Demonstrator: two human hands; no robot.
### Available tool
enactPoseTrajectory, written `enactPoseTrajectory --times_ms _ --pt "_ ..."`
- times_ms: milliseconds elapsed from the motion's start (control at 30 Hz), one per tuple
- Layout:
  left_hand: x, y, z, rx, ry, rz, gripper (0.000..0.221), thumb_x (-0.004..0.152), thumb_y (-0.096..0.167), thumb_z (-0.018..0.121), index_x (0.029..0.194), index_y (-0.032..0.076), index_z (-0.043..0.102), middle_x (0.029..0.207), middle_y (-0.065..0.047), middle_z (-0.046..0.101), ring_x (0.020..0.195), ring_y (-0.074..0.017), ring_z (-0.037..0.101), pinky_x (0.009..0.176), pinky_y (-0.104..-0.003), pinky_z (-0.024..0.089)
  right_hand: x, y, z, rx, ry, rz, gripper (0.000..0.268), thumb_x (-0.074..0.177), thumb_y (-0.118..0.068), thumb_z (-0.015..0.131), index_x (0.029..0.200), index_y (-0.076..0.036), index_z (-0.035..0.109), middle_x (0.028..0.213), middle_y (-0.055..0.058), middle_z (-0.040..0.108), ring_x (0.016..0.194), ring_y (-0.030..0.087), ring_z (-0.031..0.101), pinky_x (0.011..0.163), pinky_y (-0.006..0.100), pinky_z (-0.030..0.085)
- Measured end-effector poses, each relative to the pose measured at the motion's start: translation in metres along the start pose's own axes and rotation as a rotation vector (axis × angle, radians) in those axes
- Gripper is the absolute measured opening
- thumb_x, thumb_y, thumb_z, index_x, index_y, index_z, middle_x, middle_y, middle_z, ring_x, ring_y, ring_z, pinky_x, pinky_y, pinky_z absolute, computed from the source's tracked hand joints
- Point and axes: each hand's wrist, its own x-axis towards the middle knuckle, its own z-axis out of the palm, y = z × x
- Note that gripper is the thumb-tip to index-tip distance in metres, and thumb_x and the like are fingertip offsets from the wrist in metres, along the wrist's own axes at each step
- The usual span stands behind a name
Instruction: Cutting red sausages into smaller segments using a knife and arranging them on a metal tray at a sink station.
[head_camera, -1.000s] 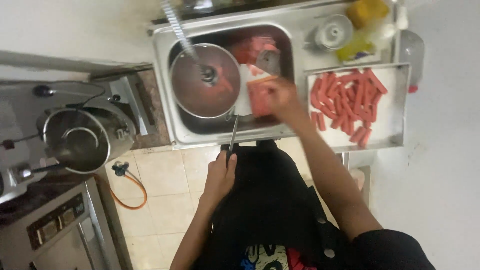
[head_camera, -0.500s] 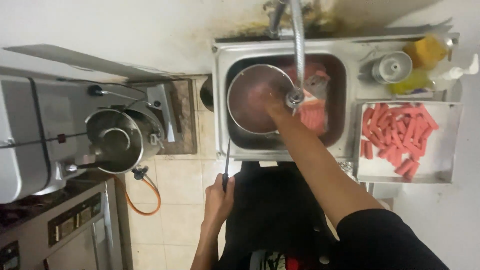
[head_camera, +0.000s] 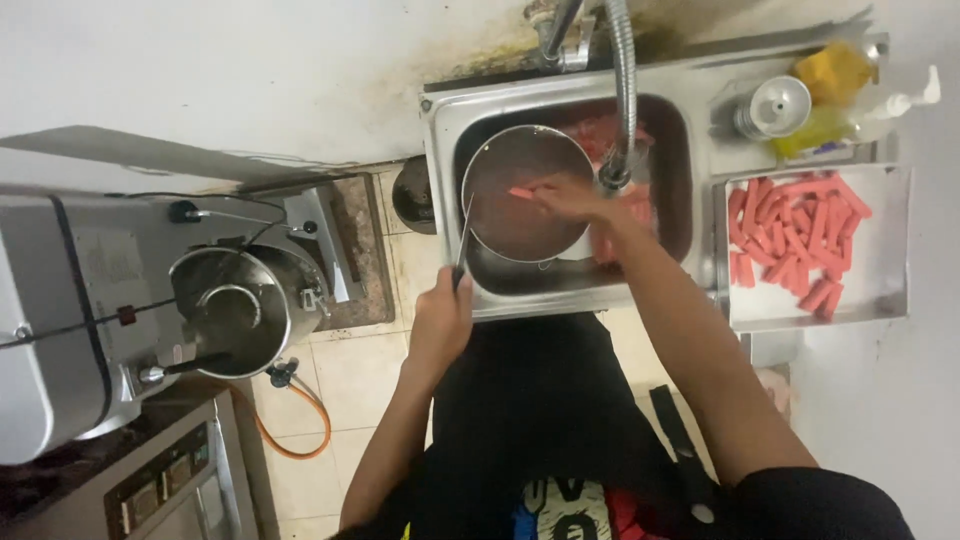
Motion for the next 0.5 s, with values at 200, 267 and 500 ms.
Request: enactPoseTrajectory --times_ms 200,267,500 --pt "0.033 0.016 0.027 0.243 0.173 0.384 0.035 0.112 0.023 0.036 0.128 -0.001 0.055 0.093 -0.03 0.073 0.083 -0.0458 0.076 0.069 -0.054 0.061 -0.08 -0.062 -0.018 0.397 0.147 0.033 0.042 0.102 -0.038 0.064 0.127 -0.006 0.073 0.099 0.013 0.077 0.074 0.02 0.067 0.061 0.032 0.053" --pt "0.037 0.015 0.036 0.347 0.281 0.567 0.038 0.113 0.023 0.034 0.137 -0.001 0.052 0.1 -0.025 0.073 0.077 -0.0401 0.078 0.062 -0.047 0.062 -0.084 -0.053 -0.01 0.548 0.094 0.073 0.037 0.103 -0.034 0.064 0.124 -0.006 0.073 0.096 0.009 0.076 0.058 0.014 0.059 0.05 0.029 0.049" --pt "0.061 -0.012 0.061 0.56 0.406 0.729 0.039 0.112 0.026 0.044 0.143 0.005 0.053 0.1 -0.016 0.075 0.065 -0.031 0.077 0.049 -0.039 0.061 -0.099 -0.057 -0.006 0.803 0.149 0.06 0.034 0.102 -0.029 0.066 0.123 -0.003 0.072 0.091 0.01 0.069 0.055 0.011 0.052 0.046 0.027 0.043"
